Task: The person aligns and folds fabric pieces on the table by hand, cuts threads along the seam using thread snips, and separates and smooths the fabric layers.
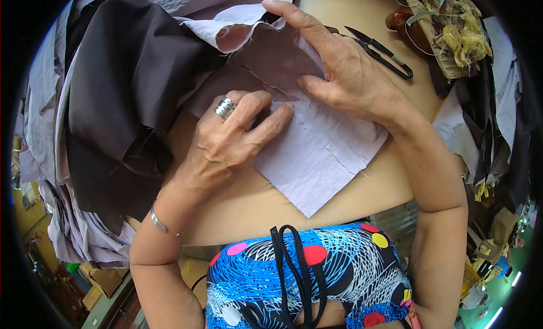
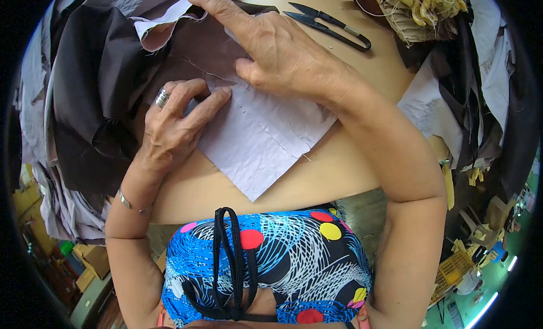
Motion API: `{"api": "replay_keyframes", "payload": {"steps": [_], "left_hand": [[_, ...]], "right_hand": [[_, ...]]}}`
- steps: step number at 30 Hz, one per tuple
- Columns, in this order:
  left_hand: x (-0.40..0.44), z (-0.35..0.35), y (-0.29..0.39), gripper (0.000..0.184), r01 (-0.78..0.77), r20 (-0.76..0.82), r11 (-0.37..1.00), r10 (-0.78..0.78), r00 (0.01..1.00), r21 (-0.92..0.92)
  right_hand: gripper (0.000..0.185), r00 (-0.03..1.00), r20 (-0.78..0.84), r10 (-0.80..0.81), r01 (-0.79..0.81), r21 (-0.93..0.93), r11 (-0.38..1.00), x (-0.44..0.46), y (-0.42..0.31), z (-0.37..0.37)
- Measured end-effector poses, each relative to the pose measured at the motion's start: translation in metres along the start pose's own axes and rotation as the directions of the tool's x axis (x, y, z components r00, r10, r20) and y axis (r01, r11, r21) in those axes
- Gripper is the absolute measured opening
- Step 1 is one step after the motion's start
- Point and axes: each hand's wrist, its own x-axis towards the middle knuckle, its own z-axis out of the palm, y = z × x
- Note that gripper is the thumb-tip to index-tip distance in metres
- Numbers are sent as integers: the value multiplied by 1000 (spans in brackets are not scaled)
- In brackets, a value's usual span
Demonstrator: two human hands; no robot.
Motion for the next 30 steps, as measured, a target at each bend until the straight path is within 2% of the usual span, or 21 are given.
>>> {"api": "replay_keyframes", "payload": {"steps": [1,3,6,9,10,16,19,22,24,27,29,30], "left_hand": [[1,0,0,41,12,0,1000,-12,1000,-11],[10,-2,5,36,92,-31,994,-94,995,-56],[19,3,7,30,133,-19,987,-135,991,-94],[23,7,8,25,175,1,980,-176,984,-95],[24,8,9,24,196,6,976,-196,981,-92],[23,8,2,23,151,-40,973,-160,986,-172],[19,7,0,24,149,-15,961,-157,987,-235],[20,8,-6,25,103,-48,925,-130,990,-366],[16,5,-2,27,99,-86,942,-133,987,-320],[4,-1,2,31,82,-62,968,-100,993,-237],[-1,-1,2,34,71,-37,981,-79,996,-183],[-1,0,4,36,68,-35,985,-74,997,-158]], "right_hand": [[91,1000,2,4,-4,-7,1000,0,-1,0],[91,984,65,165,-164,-11,986,2,-12,-5],[82,988,-79,134,-133,19,991,-4,-12,3],[82,985,-171,-23,1,-122,992,-5,-6,9],[82,986,-167,-9,-12,-125,992,-6,-7,9],[82,988,-157,13,-30,-102,994,-4,-8,9],[83,989,-146,15,-25,-66,998,-4,-7,10],[83,992,-117,51,-53,-19,998,-3,-10,5],[82,991,-119,69,-73,-37,997,-4,-12,4],[82,976,-211,-44,25,-92,995,-2,-8,6],[87,993,13,119,-119,-7,993,0,-19,-12],[89,987,66,147,-148,10,989,1,-21,-14]]}}
